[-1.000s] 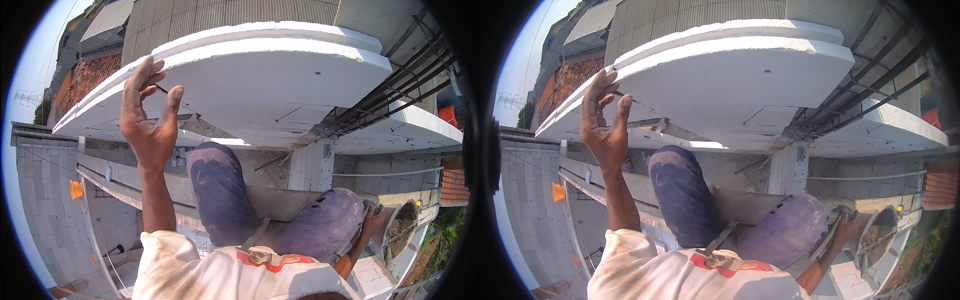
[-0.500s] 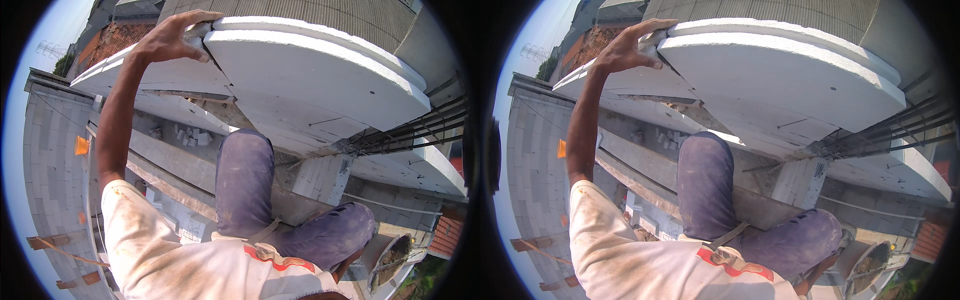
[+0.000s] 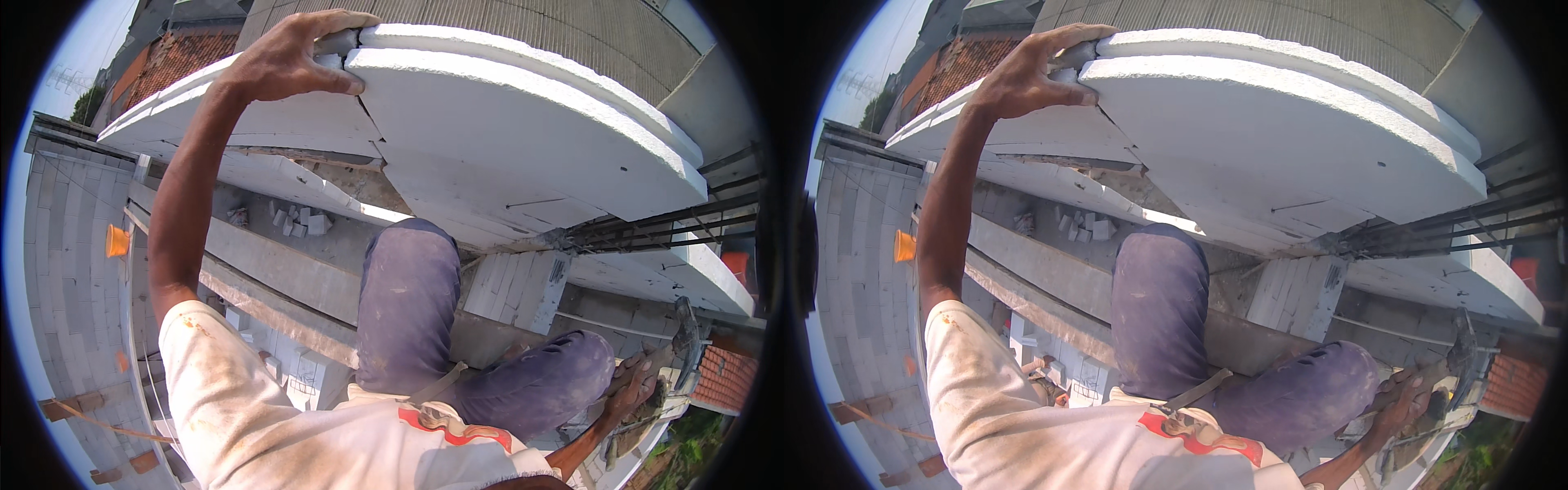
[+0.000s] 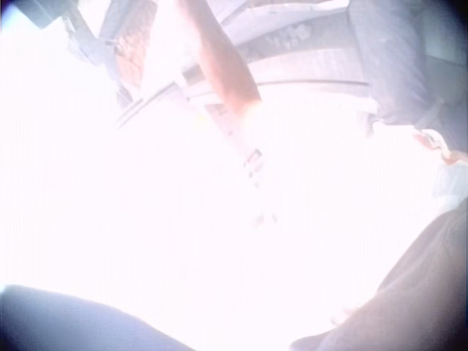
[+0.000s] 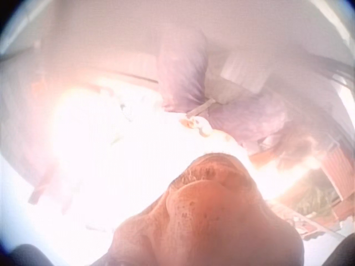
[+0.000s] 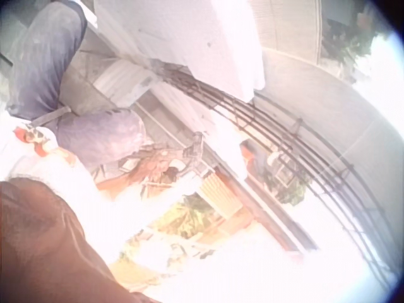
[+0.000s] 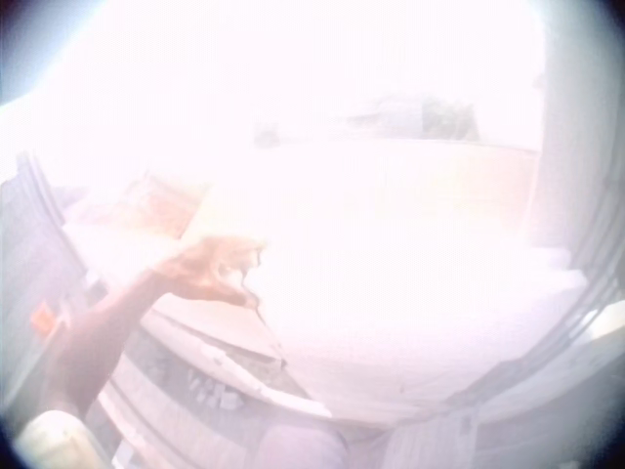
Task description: The person applies mortar to a roof structure using a trowel and places white rectangular tiles into the gaps. They use a hammer to tap the tiles into position and secure them with nails. The person also handles a bucket of mortar and uses a string line for alignment.
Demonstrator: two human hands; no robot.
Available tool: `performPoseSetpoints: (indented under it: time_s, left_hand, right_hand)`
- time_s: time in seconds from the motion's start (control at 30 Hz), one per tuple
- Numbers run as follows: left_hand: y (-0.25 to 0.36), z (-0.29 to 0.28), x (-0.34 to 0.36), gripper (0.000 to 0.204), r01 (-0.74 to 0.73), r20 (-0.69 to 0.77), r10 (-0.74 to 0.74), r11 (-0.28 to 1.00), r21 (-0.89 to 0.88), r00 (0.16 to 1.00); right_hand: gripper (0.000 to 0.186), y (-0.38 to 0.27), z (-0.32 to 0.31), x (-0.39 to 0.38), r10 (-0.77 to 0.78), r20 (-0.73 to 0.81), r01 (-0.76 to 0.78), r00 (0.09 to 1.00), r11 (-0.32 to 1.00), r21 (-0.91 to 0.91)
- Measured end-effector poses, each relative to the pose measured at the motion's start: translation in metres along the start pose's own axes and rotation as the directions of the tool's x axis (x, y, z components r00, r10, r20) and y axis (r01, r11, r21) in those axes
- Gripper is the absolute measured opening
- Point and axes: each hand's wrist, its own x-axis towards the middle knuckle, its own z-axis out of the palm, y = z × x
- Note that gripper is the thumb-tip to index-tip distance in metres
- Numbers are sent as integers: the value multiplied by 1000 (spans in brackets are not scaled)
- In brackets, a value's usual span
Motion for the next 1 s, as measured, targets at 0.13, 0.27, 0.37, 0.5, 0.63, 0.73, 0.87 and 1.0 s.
performPoseSetpoints:
  time_s: [0.13,0.27,0.37,0.5,0.63,0.73,0.87,1.0]
  left_hand:
    - [11,8,9,103,-42,-32,41,999,-20,999]
    - [18,3,13,100,-44,-30,43,997,-59,999]
    - [17,1,3,98,-8,-24,6,998,-67,1000]
    - [24,0,6,94,-23,-41,20,998,-54,999]
    - [24,2,11,91,-45,-58,41,997,-62,997]
    - [27,4,9,90,5,-64,-6,1000,-14,998]
    - [21,0,3,93,34,-19,-36,997,-65,999]
    - [28,-17,9,94,69,76,-67,997,-30,995]
  right_hand:
    - [41,-122,82,26,-328,98,342,940,885,-317]
    - [53,-171,152,74,-525,589,687,614,723,-72]
    - [49,-204,239,94,-745,653,953,140,281,117]
    - [46,-230,285,94,-773,633,955,45,220,201]
    - [39,-240,308,90,-698,716,980,-20,129,153]
    - [32,-240,317,89,-708,706,977,-22,134,164]
    - [66,-262,301,53,-514,851,994,107,65,-86]
    - [47,-216,239,100,-665,716,971,211,57,-234]
